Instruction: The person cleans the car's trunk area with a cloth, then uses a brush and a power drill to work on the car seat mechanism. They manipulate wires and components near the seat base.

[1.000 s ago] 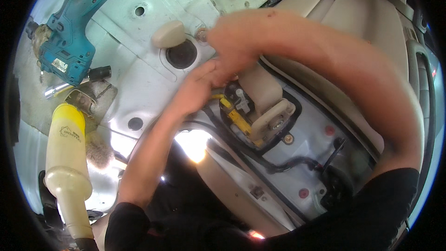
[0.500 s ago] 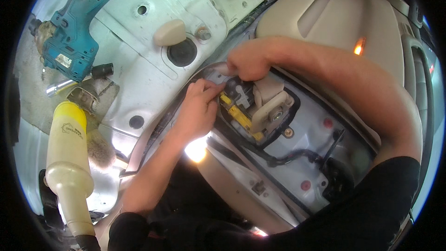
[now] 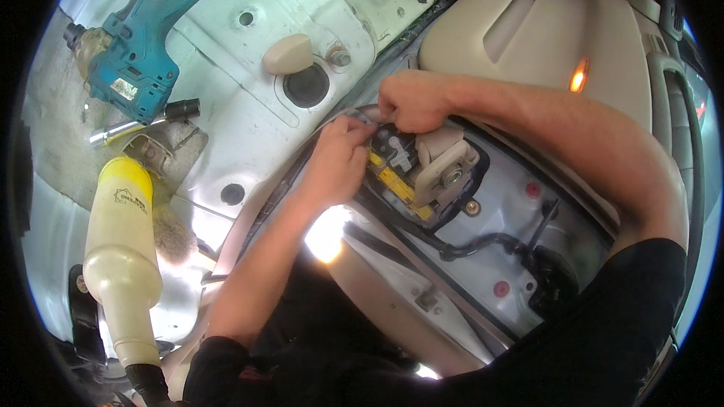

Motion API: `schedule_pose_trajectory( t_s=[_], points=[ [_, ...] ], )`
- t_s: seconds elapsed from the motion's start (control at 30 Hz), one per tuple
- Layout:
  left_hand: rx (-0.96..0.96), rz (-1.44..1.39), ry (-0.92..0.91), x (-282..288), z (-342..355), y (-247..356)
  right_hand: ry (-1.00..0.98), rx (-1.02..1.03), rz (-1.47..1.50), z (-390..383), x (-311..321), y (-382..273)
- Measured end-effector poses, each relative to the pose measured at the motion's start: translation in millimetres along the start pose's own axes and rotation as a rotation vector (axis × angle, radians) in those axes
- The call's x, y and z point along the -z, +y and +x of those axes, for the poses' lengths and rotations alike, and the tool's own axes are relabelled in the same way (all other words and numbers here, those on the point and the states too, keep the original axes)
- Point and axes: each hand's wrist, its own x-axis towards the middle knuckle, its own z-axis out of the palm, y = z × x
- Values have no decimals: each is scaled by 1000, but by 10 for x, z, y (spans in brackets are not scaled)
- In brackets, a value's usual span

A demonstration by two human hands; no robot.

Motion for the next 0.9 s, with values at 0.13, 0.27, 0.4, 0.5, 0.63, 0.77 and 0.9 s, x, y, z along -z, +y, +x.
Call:
schedule_pose_trajectory(
  t_s=[0.13, 0.27, 0.4, 0.5, 0.63, 0.77, 0.9],
  points=[
    [-5, -36, 31, 1, -3, 10, 2, -34, 66, -12, 26, -24],
    [-24, -56, 54, 4, -10, -9, -27, -42, 106, 34, 59, 8],
    [14, -60, 150, 44, -173, -18, -39, -43, -3, 129, 119, -69],
    [42, -25, 318, 119, -470, 46, 50, -62, -89, 63, 240, -60],
    [97, 27, 384, 331, -1045, 3, 127, -96, 22, 45, 405, -2],
    [186, 118, 494, 600, -1536, 31, 155, -183, 313, -340, 681, -492],
    [421, -45, 566, 761, -2019, 170, 285, -118, 455, -790, 783, -1024]
  ],
)
